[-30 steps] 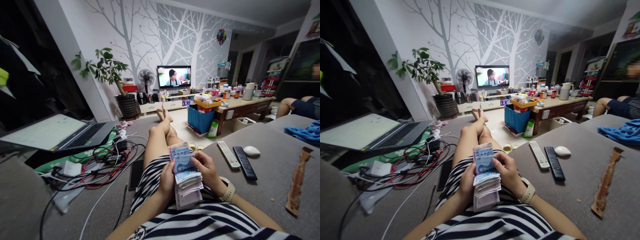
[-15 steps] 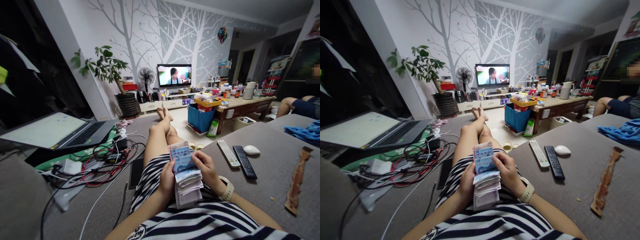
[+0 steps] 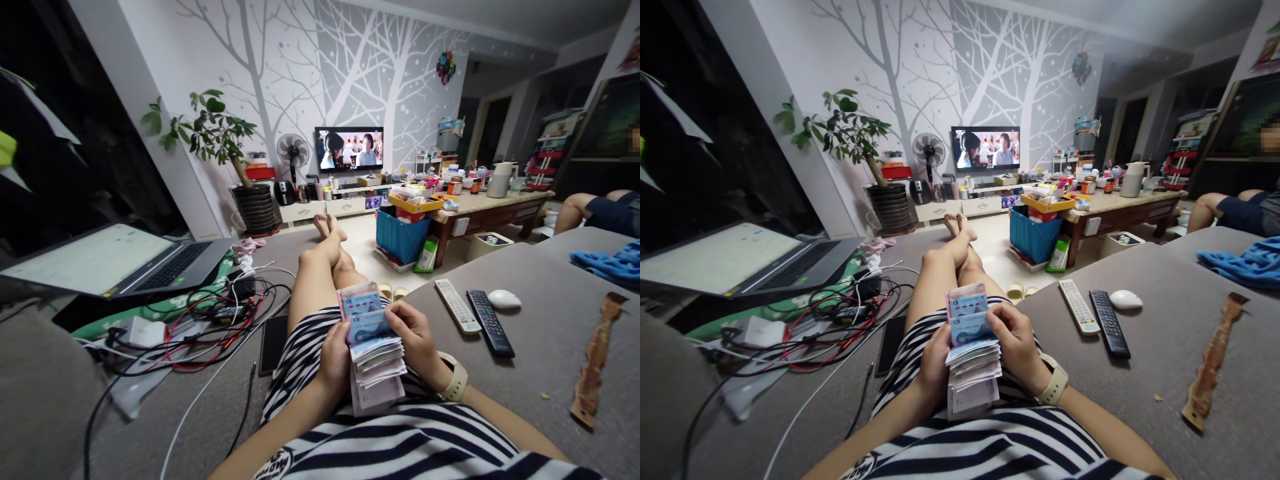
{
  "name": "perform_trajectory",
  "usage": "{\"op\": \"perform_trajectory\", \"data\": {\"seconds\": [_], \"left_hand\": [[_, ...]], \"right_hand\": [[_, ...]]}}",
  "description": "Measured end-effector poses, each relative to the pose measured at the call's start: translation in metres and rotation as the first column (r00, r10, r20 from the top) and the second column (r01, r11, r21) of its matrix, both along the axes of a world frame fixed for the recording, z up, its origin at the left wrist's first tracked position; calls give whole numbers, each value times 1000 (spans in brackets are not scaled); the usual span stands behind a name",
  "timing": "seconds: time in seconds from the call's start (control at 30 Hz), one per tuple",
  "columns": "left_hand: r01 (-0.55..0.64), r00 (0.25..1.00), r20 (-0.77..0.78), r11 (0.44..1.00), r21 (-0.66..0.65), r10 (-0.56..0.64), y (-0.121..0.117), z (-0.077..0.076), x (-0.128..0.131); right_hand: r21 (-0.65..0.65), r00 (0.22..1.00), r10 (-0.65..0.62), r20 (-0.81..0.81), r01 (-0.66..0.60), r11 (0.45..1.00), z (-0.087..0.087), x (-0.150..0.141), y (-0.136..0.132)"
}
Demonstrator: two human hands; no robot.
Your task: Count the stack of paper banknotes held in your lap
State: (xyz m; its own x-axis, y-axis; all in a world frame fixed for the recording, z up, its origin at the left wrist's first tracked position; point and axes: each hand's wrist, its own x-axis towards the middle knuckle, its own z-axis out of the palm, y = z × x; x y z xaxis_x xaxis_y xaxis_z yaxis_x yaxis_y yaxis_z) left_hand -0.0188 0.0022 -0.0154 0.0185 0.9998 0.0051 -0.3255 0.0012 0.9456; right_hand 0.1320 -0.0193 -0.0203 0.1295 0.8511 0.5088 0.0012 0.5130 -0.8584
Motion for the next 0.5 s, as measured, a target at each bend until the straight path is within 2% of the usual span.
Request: {"op": "perform_trajectory", "data": {"seconds": [0.07, 0.17, 0.27, 0.37, 0.5], "left_hand": [[9, 1000, 26, 1000, -2, -9, 1, -3, 0], [90, 986, 148, 994, -69, -79, 4, -9, 3], [128, 970, 218, 988, -92, -105, 7, -13, 7], [139, 966, 232, 985, -102, -112, 6, -12, 8], [115, 982, 162, 988, -102, -98, 1, -4, 6]], "right_hand": [[-9, 1000, -8, 1, 8, 1000, 0, 0, -1], [-14, 999, -31, 14, 31, 999, 0, 0, -1], [-25, 1000, -7, -2, 7, 1000, -1, -1, 0], [-58, 999, -4, -42, 2, 998, -2, -1, 4], [-122, 995, -86, -55, 79, 989, -4, 0, 12]]}}
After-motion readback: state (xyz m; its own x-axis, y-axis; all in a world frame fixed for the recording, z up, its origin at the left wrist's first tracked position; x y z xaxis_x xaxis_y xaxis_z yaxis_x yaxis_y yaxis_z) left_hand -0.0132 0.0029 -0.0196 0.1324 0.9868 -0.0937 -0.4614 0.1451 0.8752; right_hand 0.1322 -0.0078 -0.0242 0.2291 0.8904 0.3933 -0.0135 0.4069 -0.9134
